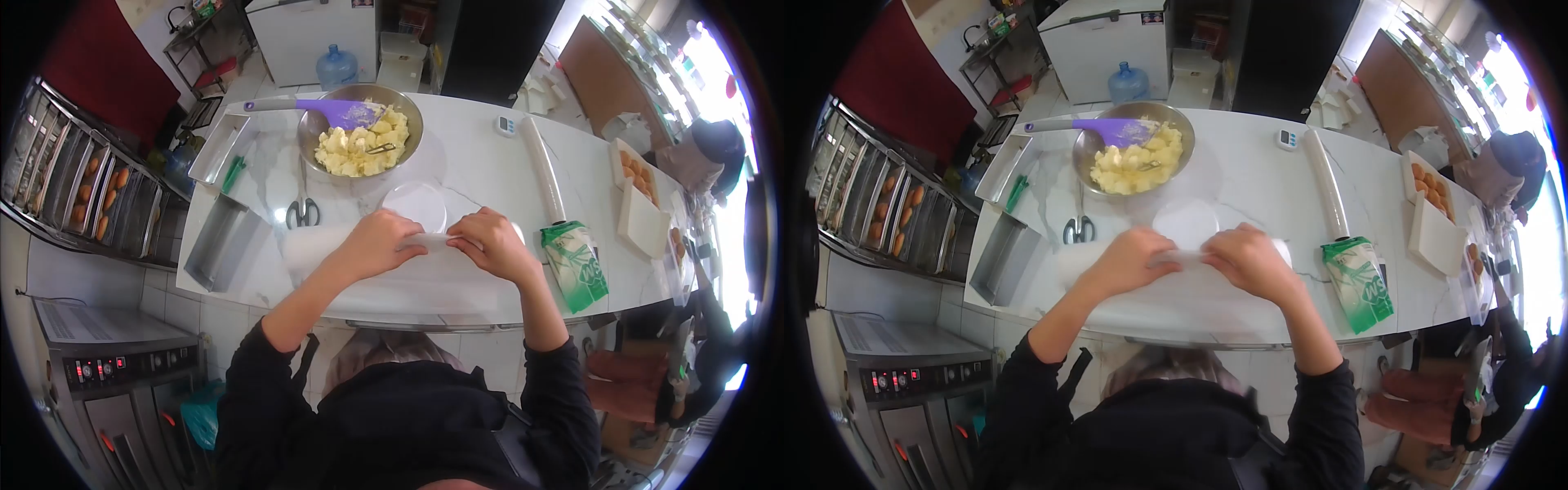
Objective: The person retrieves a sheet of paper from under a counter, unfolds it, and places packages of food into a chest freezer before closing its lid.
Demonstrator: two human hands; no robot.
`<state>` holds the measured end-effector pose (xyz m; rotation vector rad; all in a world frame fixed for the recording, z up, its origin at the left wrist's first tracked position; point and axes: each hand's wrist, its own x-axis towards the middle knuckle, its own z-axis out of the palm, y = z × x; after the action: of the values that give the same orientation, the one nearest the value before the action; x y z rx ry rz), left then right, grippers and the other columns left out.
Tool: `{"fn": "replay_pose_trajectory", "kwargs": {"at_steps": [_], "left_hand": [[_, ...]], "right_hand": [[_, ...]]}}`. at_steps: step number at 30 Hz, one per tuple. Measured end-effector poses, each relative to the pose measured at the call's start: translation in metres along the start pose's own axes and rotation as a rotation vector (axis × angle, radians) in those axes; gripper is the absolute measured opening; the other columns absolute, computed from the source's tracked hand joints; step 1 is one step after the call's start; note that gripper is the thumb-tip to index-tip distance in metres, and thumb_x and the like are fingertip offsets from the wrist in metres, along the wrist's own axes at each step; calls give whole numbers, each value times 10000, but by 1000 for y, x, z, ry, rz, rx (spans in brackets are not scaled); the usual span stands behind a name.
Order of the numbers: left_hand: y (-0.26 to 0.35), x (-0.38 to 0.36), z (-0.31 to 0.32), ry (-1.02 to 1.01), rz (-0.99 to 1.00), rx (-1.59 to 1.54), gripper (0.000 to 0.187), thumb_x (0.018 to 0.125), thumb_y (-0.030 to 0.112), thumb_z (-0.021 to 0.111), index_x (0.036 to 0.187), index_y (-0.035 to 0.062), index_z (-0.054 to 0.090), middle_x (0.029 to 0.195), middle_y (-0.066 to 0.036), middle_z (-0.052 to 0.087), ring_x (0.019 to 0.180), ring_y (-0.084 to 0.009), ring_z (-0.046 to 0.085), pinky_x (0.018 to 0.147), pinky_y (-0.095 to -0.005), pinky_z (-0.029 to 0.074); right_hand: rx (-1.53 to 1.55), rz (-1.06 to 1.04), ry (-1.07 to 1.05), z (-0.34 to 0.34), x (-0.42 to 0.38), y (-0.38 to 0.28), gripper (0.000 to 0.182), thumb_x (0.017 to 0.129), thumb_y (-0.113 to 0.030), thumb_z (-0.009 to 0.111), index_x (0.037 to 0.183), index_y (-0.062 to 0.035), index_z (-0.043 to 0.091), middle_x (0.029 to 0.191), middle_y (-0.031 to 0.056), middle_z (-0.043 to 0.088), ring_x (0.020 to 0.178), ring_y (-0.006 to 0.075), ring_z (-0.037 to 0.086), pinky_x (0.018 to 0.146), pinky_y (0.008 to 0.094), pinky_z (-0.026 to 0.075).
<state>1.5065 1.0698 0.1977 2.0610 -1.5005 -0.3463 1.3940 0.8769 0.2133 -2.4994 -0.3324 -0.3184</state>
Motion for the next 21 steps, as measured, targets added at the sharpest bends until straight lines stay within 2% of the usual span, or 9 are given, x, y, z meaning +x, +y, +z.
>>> {"fn": "replay_pose_trajectory", "kwargs": {"at_steps": [3,6,8,11,12,15,18,21], "left_hand": [[0,-5,-8,58,-86,-35,181,743,219,619,763,39,603,660,-137,571,645,-310,538,587,-364,423],[-1,-12,-14,1,-128,-169,178,772,213,585,782,35,600,687,-148,573,657,-320,542,577,-370,423],[16,-10,-13,109,-36,-151,188,789,211,564,763,29,599,678,-153,571,652,-319,546,578,-370,425],[32,-7,-8,154,7,-149,184,795,196,562,757,21,605,671,-153,576,632,-299,555,574,-345,430],[34,-8,-8,152,7,-150,179,794,188,566,759,18,608,671,-151,580,624,-289,559,572,-333,432],[42,-13,-14,239,-173,-330,149,790,148,578,790,4,617,677,-138,593,593,-246,563,566,-298,429],[37,-20,-12,324,-136,-349,127,794,114,594,808,-8,625,650,-51,604,572,-83,542,550,-220,427],[47,-24,-18,312,-111,-300,146,784,123,599,816,-17,625,661,-116,612,561,-162,558,553,-256,428]], "right_hand": [[-63,56,43,-26,-5,-5,142,687,-117,667,780,-30,602,729,83,612,655,261,540,634,327,430],[-40,114,119,-37,-15,-1,136,676,-126,675,735,-28,603,702,87,612,649,266,539,627,323,429],[-11,106,175,-35,-18,-2,138,660,-121,687,689,-17,601,673,94,609,638,274,533,617,326,429],[27,25,135,-36,-15,-21,153,653,-108,698,708,-4,600,657,99,598,632,226,547,624,290,431],[97,79,181,-37,-15,-27,148,659,-100,698,713,-1,602,651,89,596,632,198,549,623,275,431],[297,208,320,-41,-15,-35,137,674,-83,687,740,8,608,654,70,598,631,132,554,622,240,433],[464,289,419,-36,-18,-33,140,687,-84,669,770,13,614,679,62,605,622,99,547,608,231,438],[528,336,448,-31,-18,-42,136,692,-89,673,762,15,621,658,45,598,607,73,525,575,225,436]]}}
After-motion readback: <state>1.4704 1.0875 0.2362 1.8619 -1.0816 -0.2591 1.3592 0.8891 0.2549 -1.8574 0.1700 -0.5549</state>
